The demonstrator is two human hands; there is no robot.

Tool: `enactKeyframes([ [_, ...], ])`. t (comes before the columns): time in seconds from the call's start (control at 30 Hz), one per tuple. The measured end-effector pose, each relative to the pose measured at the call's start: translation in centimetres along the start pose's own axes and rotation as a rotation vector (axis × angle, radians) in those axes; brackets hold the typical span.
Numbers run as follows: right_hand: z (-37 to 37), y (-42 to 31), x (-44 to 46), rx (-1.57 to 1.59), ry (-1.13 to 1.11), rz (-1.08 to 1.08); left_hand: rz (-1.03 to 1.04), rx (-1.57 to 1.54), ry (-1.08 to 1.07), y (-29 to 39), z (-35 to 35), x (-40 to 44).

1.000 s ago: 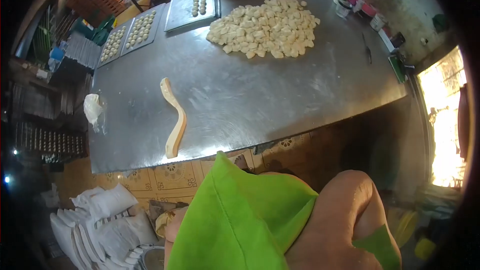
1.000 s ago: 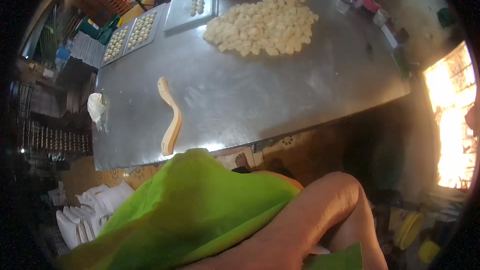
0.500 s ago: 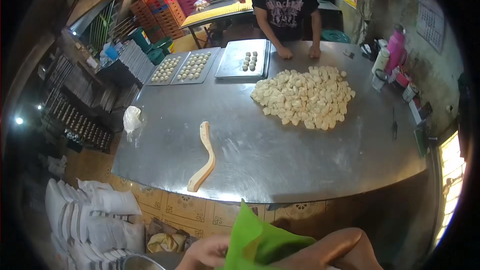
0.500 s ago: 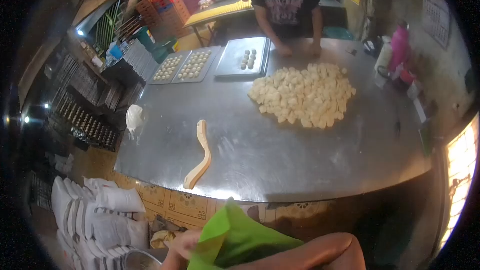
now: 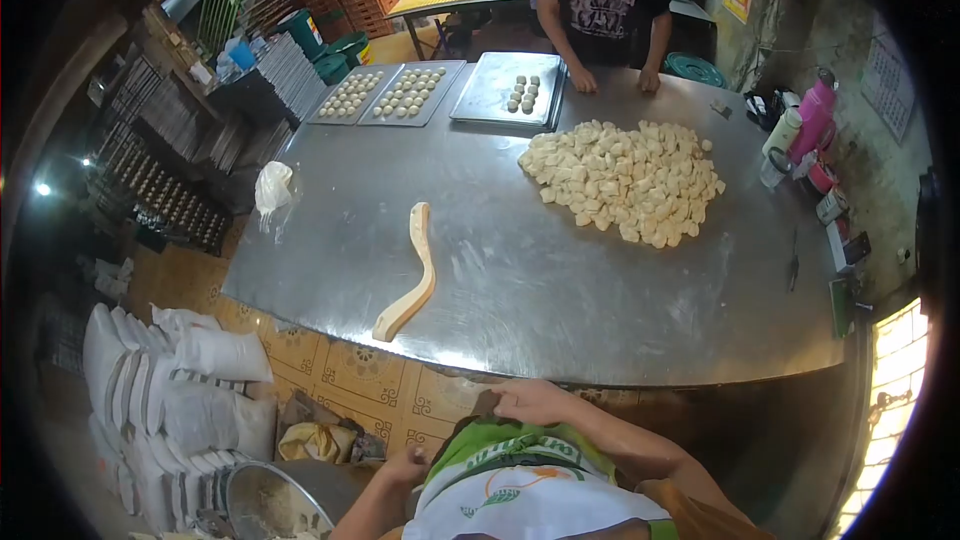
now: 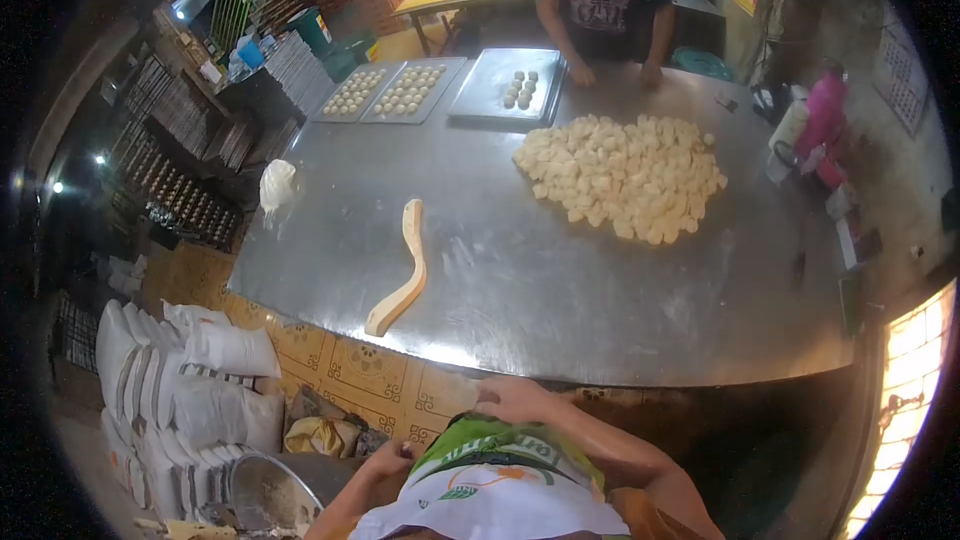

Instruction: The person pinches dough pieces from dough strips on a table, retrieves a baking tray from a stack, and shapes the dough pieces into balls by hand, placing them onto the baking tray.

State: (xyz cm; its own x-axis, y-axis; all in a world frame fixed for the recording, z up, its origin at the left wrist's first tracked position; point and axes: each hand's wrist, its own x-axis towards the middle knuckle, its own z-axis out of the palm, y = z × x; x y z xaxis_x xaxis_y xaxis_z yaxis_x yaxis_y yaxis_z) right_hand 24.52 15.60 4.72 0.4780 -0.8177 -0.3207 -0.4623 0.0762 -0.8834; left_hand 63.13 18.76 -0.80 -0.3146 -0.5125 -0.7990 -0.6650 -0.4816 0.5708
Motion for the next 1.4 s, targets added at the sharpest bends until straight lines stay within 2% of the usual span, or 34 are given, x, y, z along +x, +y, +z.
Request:
enactKeyframes([
  [0.03,0.2,0.8,0.5,-0.004,-0.001,0.000,-0.132,0.085,-0.044,0.3,-1.1,-0.6],
  [0.07,0.9,2.5,1.2,-0.063,-0.045,-0.032,-0.132,0.090,-0.045,-0.2,-1.9,0.2],
  [0.17,3.6,6.4,1.5,-0.159,-0.142,-0.074,-0.289,-0.570,-0.068,-3.6,-3.5,4.3],
  [0.2,3.9,6.9,1.4,-0.082,-0.163,0.066,-0.296,-0.573,-0.078,-3.9,-3.5,6.5],
  [0.23,4.1,7.2,1.5,-0.006,-0.181,0.207,-0.082,-0.048,-0.017,-2.8,-3.4,8.6],
  [0.27,4.5,7.3,1.5,-0.002,-0.185,0.221,0.139,0.474,0.043,-2.1,-3.9,10.0],
  [0.37,3.8,6.8,2.9,0.051,-0.090,0.375,0.074,0.467,0.024,1.8,-9.1,11.2],
  [0.43,2.0,3.6,4.9,0.081,-0.079,0.399,0.024,0.451,0.002,0.8,-12.4,11.3],
  [0.5,-0.6,-0.3,8.4,0.140,-0.017,0.405,-0.013,0.626,0.143,-0.2,-16.6,11.8],
  [0.53,-1.1,-1.5,10.2,0.146,-0.011,0.415,-0.010,0.631,0.131,0.5,-18.0,12.5],
  [0.6,-1.7,-3.6,13.5,0.124,0.255,0.200,-0.076,-0.172,0.024,5.5,-19.2,12.1],
  [0.63,-1.6,-4.6,15.9,0.106,0.253,0.198,0.009,-0.331,0.026,8.7,-19.0,12.0],
  [0.67,-1.4,-5.6,18.6,-0.004,0.434,0.023,0.104,-0.490,0.031,12.4,-18.6,12.0],
  [0.7,-1.2,-6.5,21.0,-0.112,0.608,-0.160,0.081,-0.737,-0.111,16.0,-18.5,12.2],
  [0.73,-1.1,-6.9,23.1,-0.131,0.603,-0.176,0.057,-0.980,-0.261,18.8,-18.0,12.4],
  [0.77,-1.0,-6.9,25.3,-0.023,0.599,-0.141,0.079,-0.991,-0.257,20.5,-16.9,12.4],
  [0.83,-1.7,-6.6,29.3,0.197,0.597,-0.072,0.226,-1.124,-0.452,23.2,-16.1,12.7],
  [0.87,-3.1,-6.2,30.8,0.180,0.593,-0.085,0.248,-1.129,-0.451,23.5,-17.3,12.3],
  [0.93,-7.2,-5.6,33.7,0.029,0.654,0.078,0.417,-0.790,-0.494,22.9,-20.6,11.1],
  [0.97,-9.5,-4.3,35.8,0.003,0.760,0.042,0.489,-0.609,-0.506,22.5,-22.1,11.0],
  [1.0,-11.8,-3.0,37.7,-0.020,0.866,0.008,0.498,-0.607,-0.498,22.0,-23.0,11.1],
  [1.07,-16.4,-3.1,40.7,-0.054,0.854,0.189,0.553,0.136,-0.057,20.6,-24.2,11.4],
  [1.1,-17.1,-3.1,42.1,-0.053,0.857,0.178,0.551,0.508,0.168,20.0,-24.4,11.5],
  [1.13,-17.7,-2.7,43.4,-0.169,0.873,0.289,0.554,0.514,0.174,19.6,-24.0,11.8],
  [1.2,-18.6,-1.6,45.2,-0.404,0.893,0.518,0.405,0.531,0.229,19.2,-21.4,12.1],
  [1.23,-18.6,-0.9,45.8,-0.404,0.902,0.514,0.334,0.539,0.257,18.9,-20.2,12.3],
  [1.3,-16.9,0.3,46.1,-0.418,0.677,0.456,0.362,0.564,0.334,16.9,-18.3,13.9],
  [1.33,-16.0,0.2,45.9,-0.417,0.690,0.456,0.386,0.581,0.408,16.4,-17.6,15.0],
  [1.4,-14.5,0.1,44.2,-0.373,0.705,0.130,0.428,0.604,0.468,16.2,-17.6,17.0],
])
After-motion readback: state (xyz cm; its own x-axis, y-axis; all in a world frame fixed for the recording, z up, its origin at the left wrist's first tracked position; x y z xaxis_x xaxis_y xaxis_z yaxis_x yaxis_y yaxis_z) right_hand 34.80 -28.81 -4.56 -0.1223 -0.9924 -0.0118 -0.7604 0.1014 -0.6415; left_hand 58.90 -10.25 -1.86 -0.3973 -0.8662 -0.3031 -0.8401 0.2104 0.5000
